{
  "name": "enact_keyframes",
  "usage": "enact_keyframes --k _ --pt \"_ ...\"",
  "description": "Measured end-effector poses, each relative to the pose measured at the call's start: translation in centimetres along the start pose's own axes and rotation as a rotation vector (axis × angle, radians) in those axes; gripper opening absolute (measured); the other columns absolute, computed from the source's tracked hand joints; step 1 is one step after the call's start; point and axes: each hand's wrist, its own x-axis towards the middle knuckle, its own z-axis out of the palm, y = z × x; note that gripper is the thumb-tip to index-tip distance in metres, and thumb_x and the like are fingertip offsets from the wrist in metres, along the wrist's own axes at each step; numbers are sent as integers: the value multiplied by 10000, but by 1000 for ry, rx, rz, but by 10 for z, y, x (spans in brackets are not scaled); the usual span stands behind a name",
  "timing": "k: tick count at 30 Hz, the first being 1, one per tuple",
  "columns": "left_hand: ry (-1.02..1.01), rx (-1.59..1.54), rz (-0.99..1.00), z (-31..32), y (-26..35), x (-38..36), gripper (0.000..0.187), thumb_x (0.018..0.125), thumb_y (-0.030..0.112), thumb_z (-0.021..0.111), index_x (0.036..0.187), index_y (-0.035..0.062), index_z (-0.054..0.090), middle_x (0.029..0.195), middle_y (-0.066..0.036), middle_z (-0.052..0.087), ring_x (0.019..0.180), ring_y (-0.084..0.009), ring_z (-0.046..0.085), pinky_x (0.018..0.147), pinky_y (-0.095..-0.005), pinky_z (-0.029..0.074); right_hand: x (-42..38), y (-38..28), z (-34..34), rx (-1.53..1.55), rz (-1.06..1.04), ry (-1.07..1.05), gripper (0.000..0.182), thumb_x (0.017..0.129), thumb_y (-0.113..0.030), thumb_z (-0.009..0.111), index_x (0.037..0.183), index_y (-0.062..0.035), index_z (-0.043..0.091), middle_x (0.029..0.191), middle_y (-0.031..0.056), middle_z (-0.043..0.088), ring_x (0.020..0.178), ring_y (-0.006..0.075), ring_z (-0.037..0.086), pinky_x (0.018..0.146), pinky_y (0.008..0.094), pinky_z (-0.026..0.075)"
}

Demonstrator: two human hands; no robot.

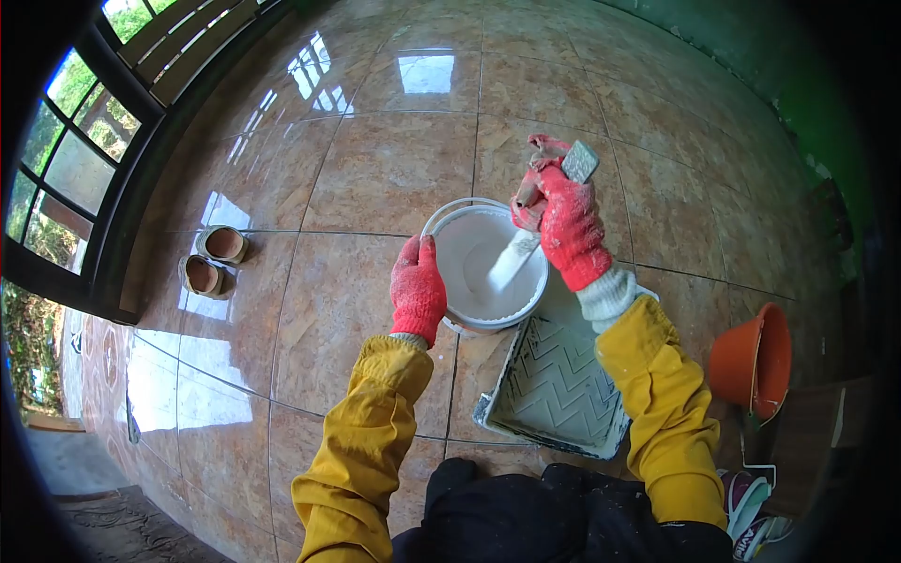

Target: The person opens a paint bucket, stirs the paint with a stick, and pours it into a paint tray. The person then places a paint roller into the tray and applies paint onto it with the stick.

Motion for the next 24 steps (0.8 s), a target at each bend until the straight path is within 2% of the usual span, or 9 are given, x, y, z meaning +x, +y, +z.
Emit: enact_keyframes --k 3,9,10,12,13,15,17,20,24 --pt "-6 9 -8 -2 8 -2 365 971 336 484 1149 46 617 1044 -128 680 958 -232 641 845 -338 477 10 -13 -4 -129 -19 44 280 875 -88 526 1155 -82 543 635 -10 490 482 92 421 456 247 367" --pt "14 -18 -14 0 1 1 377 963 346 498 1152 45 623 1038 -112 686 955 -218 640 849 -331 473 15 11 7 166 -127 207 282 891 -90 523 1173 -85 540 604 -13 480 461 95 387 462 248 364" --pt "10 -21 -23 0 1 0 389 956 365 506 1155 54 630 1034 -94 691 954 -208 639 850 -331 470 13 21 -3 312 -81 65 239 869 -103 553 1106 -94 582 687 3 533 539 109 474 503 264 425" --pt "-2 -39 -21 1 2 0 392 956 366 506 1158 53 628 1036 -96 690 955 -210 639 853 -331 469 2 26 -5 322 30 40 240 844 -108 575 1081 -100 608 765 15 593 604 121 562 524 282 477" --pt "-9 -56 -24 0 1 0 395 955 368 506 1162 52 626 1038 -97 690 956 -211 639 855 -332 468 4 23 -9 325 29 39 240 844 -108 575 1081 -100 608 765 15 593 604 121 562 524 282 477" --pt "-1 -31 -22 0 5 -2 380 964 345 495 1154 40 620 1042 -113 685 954 -217 639 853 -329 471 9 10 -17 -94 -64 -75 214 841 -103 576 1052 -90 608 757 15 598 574 117 560 515 283 465" --pt "7 -6 -22 -2 8 -3 366 973 322 483 1147 27 613 1046 -128 680 953 -223 638 851 -326 475 17 6 -10 2 -1 -44 178 840 -104 580 1014 -71 601 790 10 605 594 108 564 537 283 471" --pt "0 18 -30 -2 10 -4 366 975 323 479 1145 28 614 1046 -129 680 957 -224 637 852 -328 473 22 14 6 28 -236 56 273 867 -72 515 1140 -78 528 584 5 474 447 117 410 453 257 355" --pt "-6 -9 6 0 1 1 390 962 352 494 1159 39 618 1059 -118 682 969 -217 636 862 -326 467 -7 13 18 162 40 -79 274 858 -57 517 1132 -68 517 599 7 468 468 119 434 435 253 348"
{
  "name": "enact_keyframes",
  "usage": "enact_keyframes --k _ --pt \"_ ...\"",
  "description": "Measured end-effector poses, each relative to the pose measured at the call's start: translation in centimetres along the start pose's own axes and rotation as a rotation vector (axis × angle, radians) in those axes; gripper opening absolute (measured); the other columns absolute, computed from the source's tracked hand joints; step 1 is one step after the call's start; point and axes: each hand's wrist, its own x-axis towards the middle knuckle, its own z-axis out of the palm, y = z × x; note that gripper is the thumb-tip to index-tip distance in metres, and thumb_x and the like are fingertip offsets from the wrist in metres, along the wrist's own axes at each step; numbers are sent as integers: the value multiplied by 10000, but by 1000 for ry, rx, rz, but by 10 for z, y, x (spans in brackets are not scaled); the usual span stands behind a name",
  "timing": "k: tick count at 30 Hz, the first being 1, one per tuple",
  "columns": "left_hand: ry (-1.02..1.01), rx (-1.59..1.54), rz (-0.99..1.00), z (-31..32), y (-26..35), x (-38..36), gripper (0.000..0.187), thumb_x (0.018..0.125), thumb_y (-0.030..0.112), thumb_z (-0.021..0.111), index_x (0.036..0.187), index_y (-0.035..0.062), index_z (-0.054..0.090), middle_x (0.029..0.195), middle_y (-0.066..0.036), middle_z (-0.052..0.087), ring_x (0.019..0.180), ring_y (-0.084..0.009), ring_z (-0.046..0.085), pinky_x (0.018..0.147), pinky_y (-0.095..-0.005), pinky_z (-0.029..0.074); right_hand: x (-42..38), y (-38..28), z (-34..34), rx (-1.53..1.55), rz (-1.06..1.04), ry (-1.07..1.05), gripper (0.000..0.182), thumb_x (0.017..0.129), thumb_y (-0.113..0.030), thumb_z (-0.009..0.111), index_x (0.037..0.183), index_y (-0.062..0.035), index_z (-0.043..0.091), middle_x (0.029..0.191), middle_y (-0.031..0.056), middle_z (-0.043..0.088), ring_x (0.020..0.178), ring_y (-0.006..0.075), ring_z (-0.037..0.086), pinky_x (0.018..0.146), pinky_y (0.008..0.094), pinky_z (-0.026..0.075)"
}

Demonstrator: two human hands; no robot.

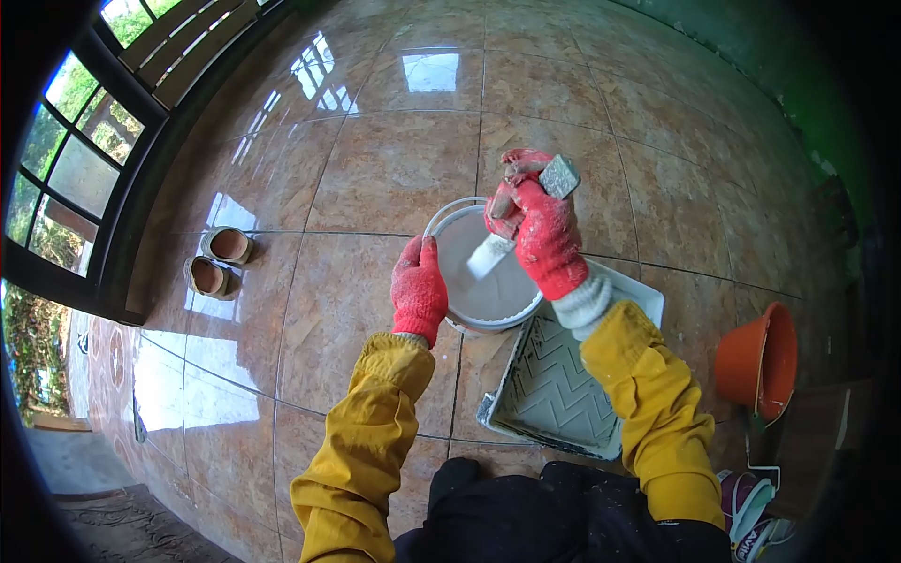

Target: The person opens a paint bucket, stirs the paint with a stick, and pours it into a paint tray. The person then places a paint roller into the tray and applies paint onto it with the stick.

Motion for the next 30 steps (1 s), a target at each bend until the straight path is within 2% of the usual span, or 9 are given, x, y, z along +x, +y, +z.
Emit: enact_keyframes --k 3,6,9,14,15,18,24,27,30 --pt "3 -11 10 0 -7 4 415 950 382 509 1172 50 623 1073 -109 684 983 -210 636 872 -324 462 10 -21 -5 -162 14 23 292 855 -53 518 1146 -75 523 637 10 484 481 111 440 437 249 357" --pt "7 10 -8 -1 0 0 421 950 385 508 1176 49 622 1077 -111 683 986 -210 636 872 -322 461 30 -6 -19 -234 -275 24 205 860 -105 556 1061 -76 579 699 12 552 509 103 483 468 249 400" --pt "2 24 -20 -2 1 1 421 950 385 506 1177 49 622 1075 -114 683 986 -213 637 870 -325 462 18 -1 -13 111 -108 60 180 847 -120 582 1019 -71 599 830 9 606 554 116 527 487 264 440" --pt "-1 23 -6 -3 4 -2 417 949 382 505 1169 49 627 1068 -118 684 982 -221 639 866 -333 463 11 -11 -25 -43 6 -33 267 851 -127 561 1111 -78 600 741 12 587 547 104 520 502 277 458" --pt "-1 24 -6 -2 5 -2 418 949 380 505 1171 46 626 1071 -121 683 985 -224 638 867 -333 463 15 -15 -23 -161 -70 74 254 882 -78 504 1134 -83 536 610 0 476 479 111 433 461 262 382" --pt "9 41 3 -3 5 -3 392 958 354 495 1155 42 627 1057 -122 685 973 -228 641 858 -333 471 27 -16 -26 -232 -142 171 252 889 -71 493 1137 -85 534 616 -4 472 481 106 420 462 250 365" --pt "13 10 16 0 0 -1 385 961 348 492 1152 42 628 1053 -116 687 971 -225 641 857 -328 470 6 5 -10 113 -83 45 219 866 -126 565 1079 -95 603 671 7 575 517 102 519 478 249 434" --pt "-2 9 8 -2 2 -1 408 959 369 491 1167 44 625 1068 -113 685 985 -226 638 867 -328 463 3 -16 -17 -99 42 -96 208 884 -142 548 1073 -74 601 704 30 610 543 110 550 499 281 462" --pt "-6 27 -8 -2 4 -2 403 959 367 490 1170 51 626 1068 -111 686 987 -224 638 867 -329 463 15 -21 -22 -345 -120 -88 194 880 -155 561 1049 -74 612 702 27 614 565 108 563 514 272 461"
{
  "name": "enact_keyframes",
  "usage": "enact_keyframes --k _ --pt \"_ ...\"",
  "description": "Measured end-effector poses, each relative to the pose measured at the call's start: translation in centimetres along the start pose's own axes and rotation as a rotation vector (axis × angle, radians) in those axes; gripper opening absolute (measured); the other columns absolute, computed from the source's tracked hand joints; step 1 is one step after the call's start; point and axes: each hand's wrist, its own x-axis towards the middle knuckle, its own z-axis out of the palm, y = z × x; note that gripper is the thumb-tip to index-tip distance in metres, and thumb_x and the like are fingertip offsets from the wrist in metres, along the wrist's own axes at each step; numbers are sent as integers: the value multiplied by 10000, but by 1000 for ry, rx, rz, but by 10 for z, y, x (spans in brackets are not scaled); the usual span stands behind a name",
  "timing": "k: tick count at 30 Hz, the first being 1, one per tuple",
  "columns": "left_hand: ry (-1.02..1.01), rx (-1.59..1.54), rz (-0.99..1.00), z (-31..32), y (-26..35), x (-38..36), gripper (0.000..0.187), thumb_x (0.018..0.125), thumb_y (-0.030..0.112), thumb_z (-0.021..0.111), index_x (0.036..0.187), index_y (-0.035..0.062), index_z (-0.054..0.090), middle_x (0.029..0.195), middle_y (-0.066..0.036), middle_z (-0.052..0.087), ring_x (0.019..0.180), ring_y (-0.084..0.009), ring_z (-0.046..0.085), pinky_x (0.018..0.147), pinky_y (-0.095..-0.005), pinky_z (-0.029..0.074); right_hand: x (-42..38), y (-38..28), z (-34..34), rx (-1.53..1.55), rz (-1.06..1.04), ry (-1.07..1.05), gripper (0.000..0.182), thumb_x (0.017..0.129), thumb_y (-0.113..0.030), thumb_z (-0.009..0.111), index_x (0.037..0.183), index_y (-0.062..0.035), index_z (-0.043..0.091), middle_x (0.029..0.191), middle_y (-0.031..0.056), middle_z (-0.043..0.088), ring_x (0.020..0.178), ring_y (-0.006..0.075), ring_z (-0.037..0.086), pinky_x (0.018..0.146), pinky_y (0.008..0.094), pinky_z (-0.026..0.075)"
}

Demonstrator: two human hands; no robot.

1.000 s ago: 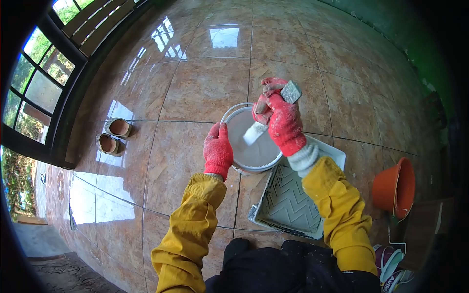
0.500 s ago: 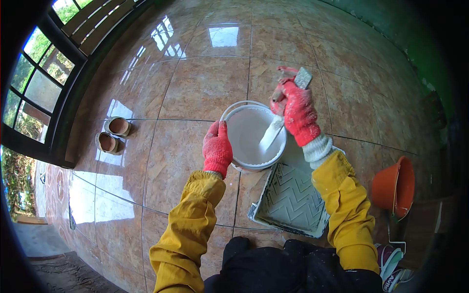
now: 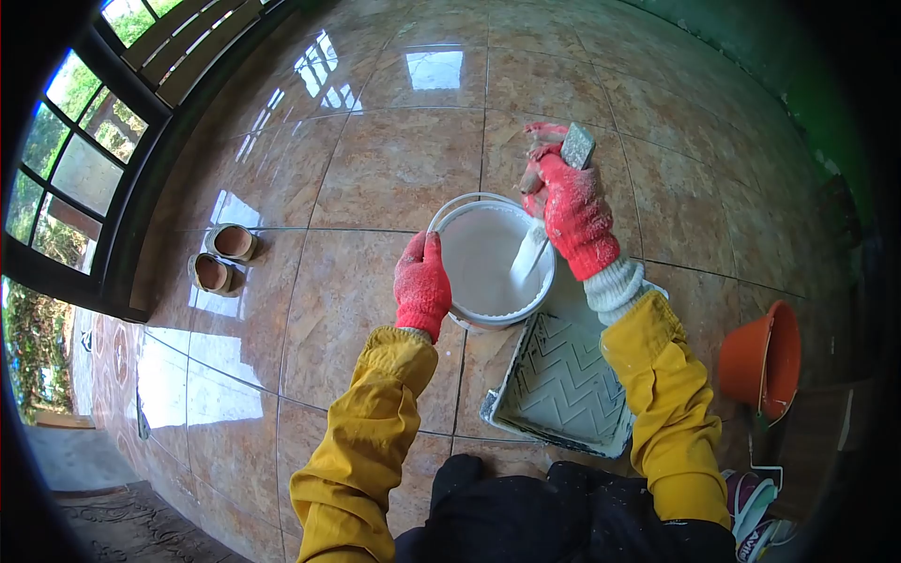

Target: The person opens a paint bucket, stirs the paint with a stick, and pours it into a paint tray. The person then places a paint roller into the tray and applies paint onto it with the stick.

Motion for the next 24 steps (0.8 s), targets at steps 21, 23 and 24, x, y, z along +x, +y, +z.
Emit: enact_keyframes --k 21,23,24 --pt "31 1 3 1 -1 0 384 954 346 506 1153 42 630 1045 -113 689 964 -210 642 856 -326 470 7 8 28 303 -47 180 239 874 -79 535 1110 -82 570 625 2 515 484 97 442 454 242 357" --pt "24 -2 -9 2 -2 -1 364 961 315 499 1143 27 629 1040 -120 687 963 -214 642 857 -327 475 1 15 22 370 -20 138 239 872 -126 562 1107 -97 592 654 -8 536 530 96 485 485 250 407" --pt "26 -1 -2 2 -4 0 383 956 340 505 1150 35 629 1057 -117 685 975 -206 638 862 -324 468 -2 16 19 441 7 93 243 870 -173 589 1104 -113 614 684 -18 556 576 94 527 516 258 456"
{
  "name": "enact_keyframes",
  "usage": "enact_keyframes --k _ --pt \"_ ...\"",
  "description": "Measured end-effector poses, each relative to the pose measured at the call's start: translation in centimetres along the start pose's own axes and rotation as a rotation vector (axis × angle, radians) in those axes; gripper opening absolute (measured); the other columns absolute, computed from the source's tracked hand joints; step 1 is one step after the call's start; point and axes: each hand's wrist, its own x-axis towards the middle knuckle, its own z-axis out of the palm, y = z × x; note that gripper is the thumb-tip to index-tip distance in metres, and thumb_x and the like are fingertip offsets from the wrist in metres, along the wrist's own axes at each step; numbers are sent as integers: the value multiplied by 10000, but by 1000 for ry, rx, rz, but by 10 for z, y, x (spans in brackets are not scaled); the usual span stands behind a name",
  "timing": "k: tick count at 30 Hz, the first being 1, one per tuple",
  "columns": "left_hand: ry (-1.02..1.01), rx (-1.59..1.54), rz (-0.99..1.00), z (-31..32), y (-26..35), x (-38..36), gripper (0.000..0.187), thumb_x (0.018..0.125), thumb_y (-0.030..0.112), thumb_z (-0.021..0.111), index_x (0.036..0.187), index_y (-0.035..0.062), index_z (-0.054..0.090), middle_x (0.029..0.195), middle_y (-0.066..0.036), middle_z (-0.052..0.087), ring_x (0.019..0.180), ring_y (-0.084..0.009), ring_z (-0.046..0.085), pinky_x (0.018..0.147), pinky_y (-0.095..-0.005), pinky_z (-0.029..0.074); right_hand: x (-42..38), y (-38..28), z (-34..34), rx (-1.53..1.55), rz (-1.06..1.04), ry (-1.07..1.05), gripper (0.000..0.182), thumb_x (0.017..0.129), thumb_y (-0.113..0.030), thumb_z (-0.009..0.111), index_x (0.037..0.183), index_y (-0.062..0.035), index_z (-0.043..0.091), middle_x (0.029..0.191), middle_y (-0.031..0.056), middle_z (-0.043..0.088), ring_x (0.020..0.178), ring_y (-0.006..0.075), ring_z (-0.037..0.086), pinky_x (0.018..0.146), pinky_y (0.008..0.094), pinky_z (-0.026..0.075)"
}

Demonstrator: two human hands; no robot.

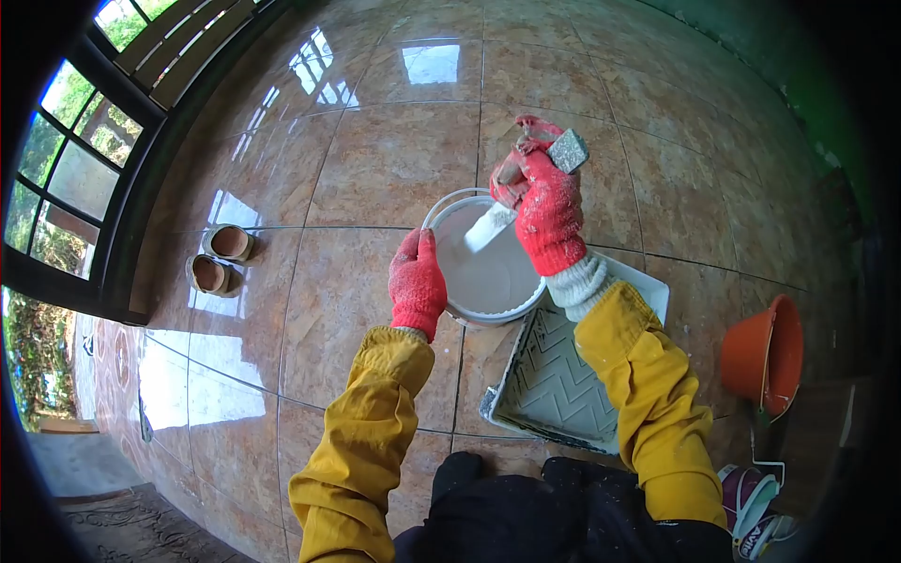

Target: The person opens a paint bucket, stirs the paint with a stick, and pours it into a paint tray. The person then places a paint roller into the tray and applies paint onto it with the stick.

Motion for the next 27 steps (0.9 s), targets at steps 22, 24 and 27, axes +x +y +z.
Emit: enact_keyframes --k 22,24,27 --pt "-195 691 221 -29 21 16 336 875 370 589 899 36 579 890 -219 630 875 -404 607 758 -470 473 -64 -172 -29 -1596 -76 -434 150 764 -189 724 865 -86 684 716 49 634 667 247 603 699 344 513" --pt "-203 719 237 -30 29 11 347 873 386 586 910 41 581 883 -210 631 868 -388 610 753 -459 470 -69 -171 -32 -1802 -52 -502 148 808 -226 682 831 -81 667 691 69 625 669 266 605 667 363 505" --pt "-214 770 237 -30 33 11 363 877 400 577 929 41 578 889 -211 631 869 -381 611 754 -452 466 -84 -157 -33 -1984 -132 -638 302 903 -311 564 731 -66 610 668 124 604 660 304 608 586 403 474"
